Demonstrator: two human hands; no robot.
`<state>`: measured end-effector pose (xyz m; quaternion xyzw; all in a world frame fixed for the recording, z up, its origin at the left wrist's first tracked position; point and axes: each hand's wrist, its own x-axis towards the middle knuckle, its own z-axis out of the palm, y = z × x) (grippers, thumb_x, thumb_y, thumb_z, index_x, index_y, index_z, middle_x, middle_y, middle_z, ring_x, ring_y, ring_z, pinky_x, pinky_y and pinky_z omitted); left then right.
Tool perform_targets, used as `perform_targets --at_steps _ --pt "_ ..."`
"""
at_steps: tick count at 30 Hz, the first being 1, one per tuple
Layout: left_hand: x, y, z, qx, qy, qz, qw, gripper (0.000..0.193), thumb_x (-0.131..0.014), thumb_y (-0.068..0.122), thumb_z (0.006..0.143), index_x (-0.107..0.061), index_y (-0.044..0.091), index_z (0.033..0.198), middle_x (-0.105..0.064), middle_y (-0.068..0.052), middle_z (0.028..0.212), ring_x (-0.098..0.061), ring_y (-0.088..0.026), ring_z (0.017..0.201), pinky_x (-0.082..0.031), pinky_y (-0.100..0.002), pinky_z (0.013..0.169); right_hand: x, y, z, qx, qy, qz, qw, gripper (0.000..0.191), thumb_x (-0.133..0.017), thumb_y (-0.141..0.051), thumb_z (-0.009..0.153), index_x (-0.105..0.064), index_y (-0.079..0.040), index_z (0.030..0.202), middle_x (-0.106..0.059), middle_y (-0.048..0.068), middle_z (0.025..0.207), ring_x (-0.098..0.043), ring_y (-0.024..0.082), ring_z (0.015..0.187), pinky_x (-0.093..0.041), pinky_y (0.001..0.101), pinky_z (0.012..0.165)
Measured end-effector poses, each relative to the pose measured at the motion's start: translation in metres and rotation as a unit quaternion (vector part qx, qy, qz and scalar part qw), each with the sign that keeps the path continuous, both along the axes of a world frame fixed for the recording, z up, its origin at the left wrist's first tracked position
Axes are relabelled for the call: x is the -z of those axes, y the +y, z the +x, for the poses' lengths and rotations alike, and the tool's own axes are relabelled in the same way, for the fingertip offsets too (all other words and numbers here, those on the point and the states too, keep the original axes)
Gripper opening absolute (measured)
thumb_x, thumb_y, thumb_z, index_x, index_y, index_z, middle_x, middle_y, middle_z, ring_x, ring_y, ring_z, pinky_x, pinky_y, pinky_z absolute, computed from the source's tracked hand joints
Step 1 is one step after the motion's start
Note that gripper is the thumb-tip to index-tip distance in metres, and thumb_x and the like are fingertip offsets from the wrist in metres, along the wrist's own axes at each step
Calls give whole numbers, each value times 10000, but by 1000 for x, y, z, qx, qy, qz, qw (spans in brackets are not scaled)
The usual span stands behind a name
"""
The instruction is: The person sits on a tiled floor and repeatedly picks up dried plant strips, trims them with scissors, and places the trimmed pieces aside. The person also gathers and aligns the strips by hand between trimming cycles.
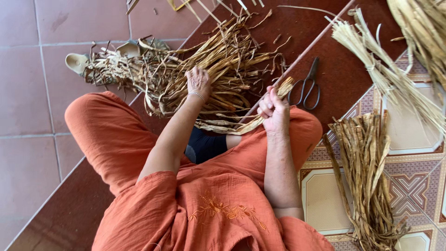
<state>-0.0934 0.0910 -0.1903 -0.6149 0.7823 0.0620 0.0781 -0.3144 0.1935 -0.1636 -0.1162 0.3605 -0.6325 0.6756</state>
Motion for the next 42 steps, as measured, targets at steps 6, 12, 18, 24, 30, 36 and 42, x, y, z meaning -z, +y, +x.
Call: perform_targets --at_steps 6,12,18,24,30,36,42 --pt "-20 -27 -10 -85 119 177 973 241 -581 190 1034 -617 22 1204 -677 -173 1091 -621 -260 990 -532 -424 921 -1 -1 -8 2 -11 28 1000 191 -622 -235 1067 -696 -66 1115 -468 -39 678 -337 71 505 -275 243 450" --pt "-33 -13 23 -162 314 273 895 383 -592 383 992 -589 20 1114 -688 -159 952 -676 -260 792 -585 -451 735 0 -1 -7 -7 8 33 999 153 -655 -234 1043 -702 -100 1099 -431 -54 608 -323 68 450 -263 242 406" --pt "-10 10 60 -85 155 155 972 356 -590 400 1051 -735 81 991 -667 -111 831 -611 -235 744 -541 -457 746 2 1 -4 -38 31 77 996 234 -628 -255 1033 -744 -61 1097 -449 -47 574 -333 65 425 -297 248 403" --pt "-10 47 66 -104 502 155 845 251 -599 204 1042 -684 108 1259 -675 -22 762 -585 -106 605 -495 -298 515 -5 -16 37 -54 50 147 986 322 -511 -312 1071 -665 -58 1195 -744 70 907 -570 115 615 -422 244 489" --pt "-16 93 66 -72 467 200 858 491 -689 304 957 -593 173 1420 -697 -23 776 -612 -98 615 -553 -287 566 -6 -40 63 7 -13 78 997 419 -483 -345 1078 -551 -81 1397 -744 139 1139 -680 175 794 -520 290 582" --pt "-4 116 72 -66 503 200 838 415 -638 353 1022 -674 123 1365 -778 -25 953 -700 -102 845 -569 -288 752 -9 -44 48 53 62 58 995 478 -590 -380 1022 -552 -136 1431 -765 99 1180 -609 142 760 -461 275 542" --pt "6 113 71 -108 510 234 821 382 -609 317 1048 -691 90 1344 -751 -91 1067 -690 -149 964 -563 -306 832 -9 -35 44 88 31 48 994 271 -671 -317 1020 -673 -136 1221 -767 79 1102 -648 136 838 -494 292 594"
